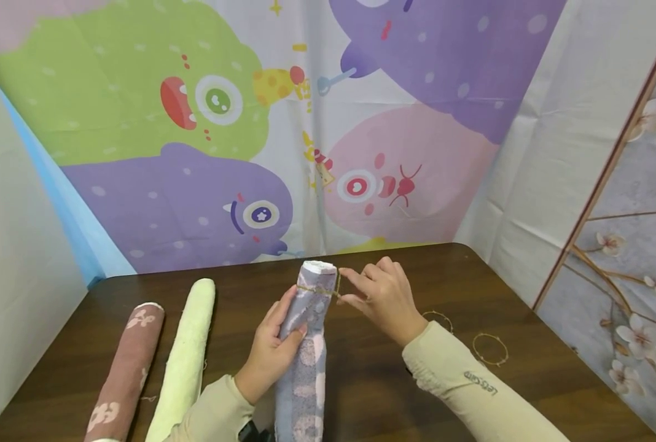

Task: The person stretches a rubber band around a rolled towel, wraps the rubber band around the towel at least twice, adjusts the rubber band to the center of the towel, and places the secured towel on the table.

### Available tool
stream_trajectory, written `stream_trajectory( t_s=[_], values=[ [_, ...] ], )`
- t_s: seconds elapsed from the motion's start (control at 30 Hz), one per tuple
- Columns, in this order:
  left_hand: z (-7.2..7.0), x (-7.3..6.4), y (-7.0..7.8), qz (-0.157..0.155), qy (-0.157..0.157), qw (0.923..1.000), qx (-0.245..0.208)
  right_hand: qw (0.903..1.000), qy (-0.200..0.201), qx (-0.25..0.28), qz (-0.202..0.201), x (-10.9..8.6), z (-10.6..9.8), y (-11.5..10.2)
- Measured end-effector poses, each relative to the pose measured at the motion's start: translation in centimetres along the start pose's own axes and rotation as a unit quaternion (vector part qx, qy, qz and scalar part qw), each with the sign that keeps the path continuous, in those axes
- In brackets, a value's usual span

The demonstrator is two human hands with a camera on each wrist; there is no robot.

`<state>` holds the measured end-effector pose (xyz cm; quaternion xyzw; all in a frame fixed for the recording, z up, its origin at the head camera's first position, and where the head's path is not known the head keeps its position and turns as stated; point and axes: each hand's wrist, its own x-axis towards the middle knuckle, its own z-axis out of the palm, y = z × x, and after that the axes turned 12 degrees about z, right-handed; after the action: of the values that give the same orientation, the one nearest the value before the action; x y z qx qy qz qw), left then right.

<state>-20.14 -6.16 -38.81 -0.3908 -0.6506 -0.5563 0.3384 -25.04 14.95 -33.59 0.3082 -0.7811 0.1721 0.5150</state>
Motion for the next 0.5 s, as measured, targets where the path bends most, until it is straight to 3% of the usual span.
stream_trajectory(
  t_s=[0.2,0.37,0.5],
  values=[
    [-0.4,0.4,0.2,0.001,-0.025,0.9993,0.030,0.9995,0.017,0.023,-0.013,-0.1,0.2,-0.1],
    [-0.6,0.8,0.4,-0.027,-0.060,0.9957,0.065,0.9956,0.036,0.020,-0.084,0.2,0.0,-0.1],
    [-0.8,1.0,0.5,-0.028,-0.101,0.9882,0.112,0.9889,0.015,-0.008,-0.148,0.8,-0.5,-0.1]
  ],
)
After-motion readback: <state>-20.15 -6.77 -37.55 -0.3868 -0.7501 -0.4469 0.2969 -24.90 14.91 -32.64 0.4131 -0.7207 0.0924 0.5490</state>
